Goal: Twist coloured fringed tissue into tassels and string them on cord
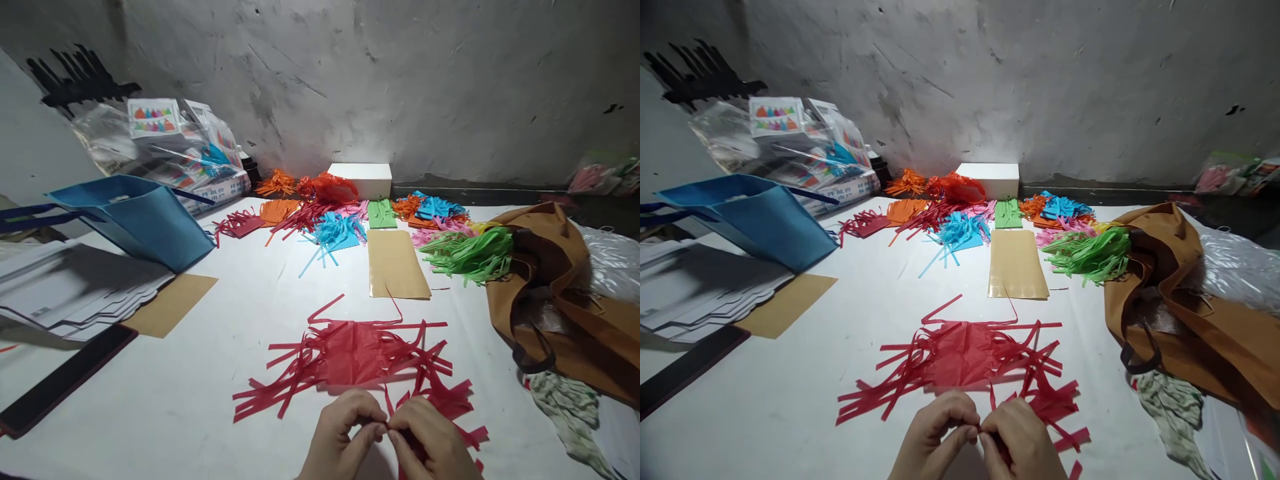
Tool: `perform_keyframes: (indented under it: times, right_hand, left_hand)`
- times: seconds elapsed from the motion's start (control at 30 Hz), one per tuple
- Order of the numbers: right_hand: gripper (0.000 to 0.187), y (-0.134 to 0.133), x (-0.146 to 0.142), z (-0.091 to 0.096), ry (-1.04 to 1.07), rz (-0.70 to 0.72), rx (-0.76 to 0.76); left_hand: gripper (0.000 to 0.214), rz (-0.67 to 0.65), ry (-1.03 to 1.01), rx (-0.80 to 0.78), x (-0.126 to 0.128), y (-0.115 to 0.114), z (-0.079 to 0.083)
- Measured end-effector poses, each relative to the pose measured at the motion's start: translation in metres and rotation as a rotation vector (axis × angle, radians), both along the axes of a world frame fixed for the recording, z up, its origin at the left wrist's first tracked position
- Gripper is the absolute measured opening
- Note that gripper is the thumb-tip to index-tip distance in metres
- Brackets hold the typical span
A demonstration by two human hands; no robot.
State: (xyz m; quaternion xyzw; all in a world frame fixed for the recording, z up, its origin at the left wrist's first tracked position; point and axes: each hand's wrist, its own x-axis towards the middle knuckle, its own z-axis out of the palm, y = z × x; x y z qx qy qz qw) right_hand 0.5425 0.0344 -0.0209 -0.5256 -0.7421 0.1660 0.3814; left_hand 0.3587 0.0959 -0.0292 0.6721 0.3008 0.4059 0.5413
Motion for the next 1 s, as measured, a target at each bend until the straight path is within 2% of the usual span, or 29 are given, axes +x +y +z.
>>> perform_keyframes:
  times: [0.13,0.3,0.57,0.63,0.8,0.9,1.0]
  right_hand:
    - [0.016,0.000,-0.007,-0.005,0.029,-0.050,0.042]
    - [0.018,0.001,-0.008,-0.007,0.059,-0.055,0.036]
    - [0.014,0.002,-0.007,-0.010,0.060,-0.042,-0.009]
    - [0.013,0.003,-0.006,-0.013,0.027,-0.001,0.036]
    - [0.014,0.006,-0.008,-0.025,-0.130,0.042,0.307]
    - [0.013,0.006,-0.014,-0.032,-0.174,0.004,0.328]
    - [0.017,0.005,-0.021,-0.035,-0.172,-0.037,0.328]
  left_hand:
    - [0.014,0.008,0.045,0.055,-0.001,0.001,0.005]
    - [0.013,0.003,0.102,0.038,-0.003,0.003,0.004]
    - [0.017,-0.046,0.155,-0.095,-0.006,0.009,0.008]
    - [0.017,-0.047,0.227,-0.033,-0.007,0.009,0.011]
    - [0.015,-0.066,0.382,0.034,-0.012,0.004,0.015]
    - [0.011,-0.062,0.429,0.067,-0.017,0.001,0.013]
    - [0.011,-0.029,0.408,0.185,-0.024,-0.002,0.007]
